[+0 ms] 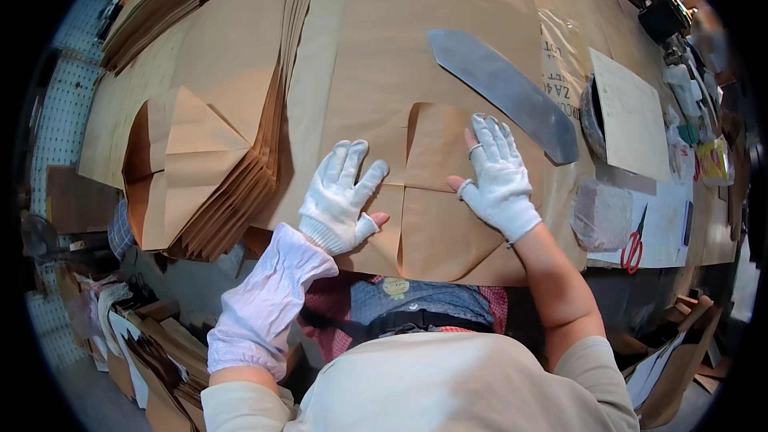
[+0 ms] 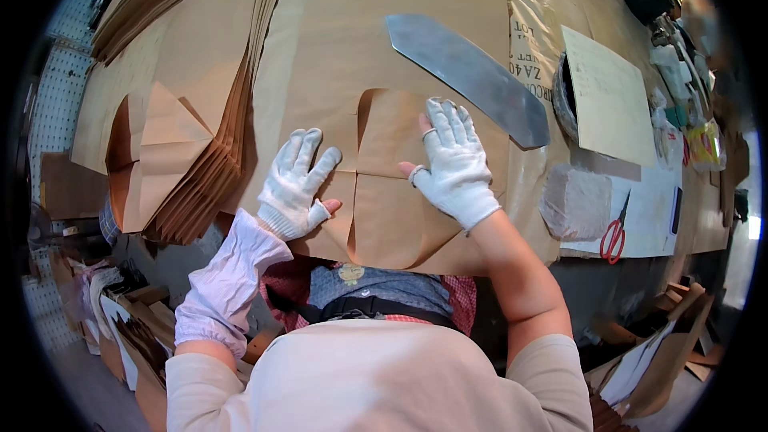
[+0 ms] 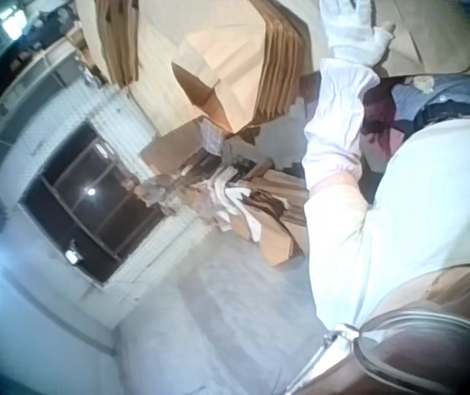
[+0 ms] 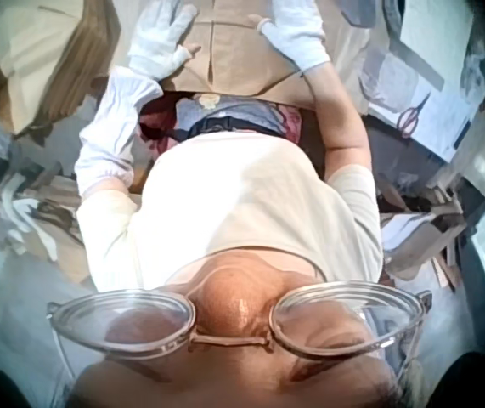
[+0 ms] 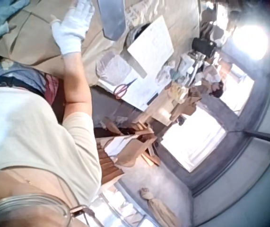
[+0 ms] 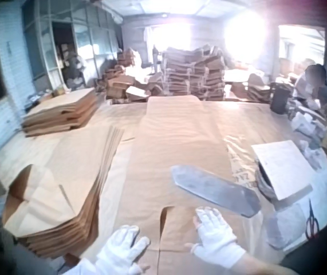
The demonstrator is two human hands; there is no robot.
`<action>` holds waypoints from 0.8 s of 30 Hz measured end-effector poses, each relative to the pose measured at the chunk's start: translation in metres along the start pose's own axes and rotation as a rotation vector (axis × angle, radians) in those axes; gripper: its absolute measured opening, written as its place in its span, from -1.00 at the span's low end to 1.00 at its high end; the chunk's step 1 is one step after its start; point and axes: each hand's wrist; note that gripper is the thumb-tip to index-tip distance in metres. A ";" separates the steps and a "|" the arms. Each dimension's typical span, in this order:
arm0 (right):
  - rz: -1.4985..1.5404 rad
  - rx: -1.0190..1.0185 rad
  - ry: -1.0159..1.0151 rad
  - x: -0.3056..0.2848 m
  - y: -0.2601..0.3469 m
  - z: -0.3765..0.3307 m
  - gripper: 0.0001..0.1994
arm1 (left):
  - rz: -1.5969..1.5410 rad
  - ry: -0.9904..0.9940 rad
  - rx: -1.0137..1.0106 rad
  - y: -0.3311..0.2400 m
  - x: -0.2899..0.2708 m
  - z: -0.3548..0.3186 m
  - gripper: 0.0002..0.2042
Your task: The person folds brown cardboard sheets on a workbench using a metal straightedge to crease the folds. The person repeatedly picks up sheets, aligns them, folds them, and presses the crease with the straightedge.
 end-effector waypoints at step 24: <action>0.341 0.422 -0.091 -0.034 -0.001 -0.025 -0.85 | 0.054 -0.140 -0.367 0.006 -0.004 -0.042 -0.08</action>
Point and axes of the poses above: each hand's wrist, its own z-axis towards the middle knuckle, its own x-axis out of the palm, y = z × x, and after that the axes turned 12 degrees about -x, right-handed
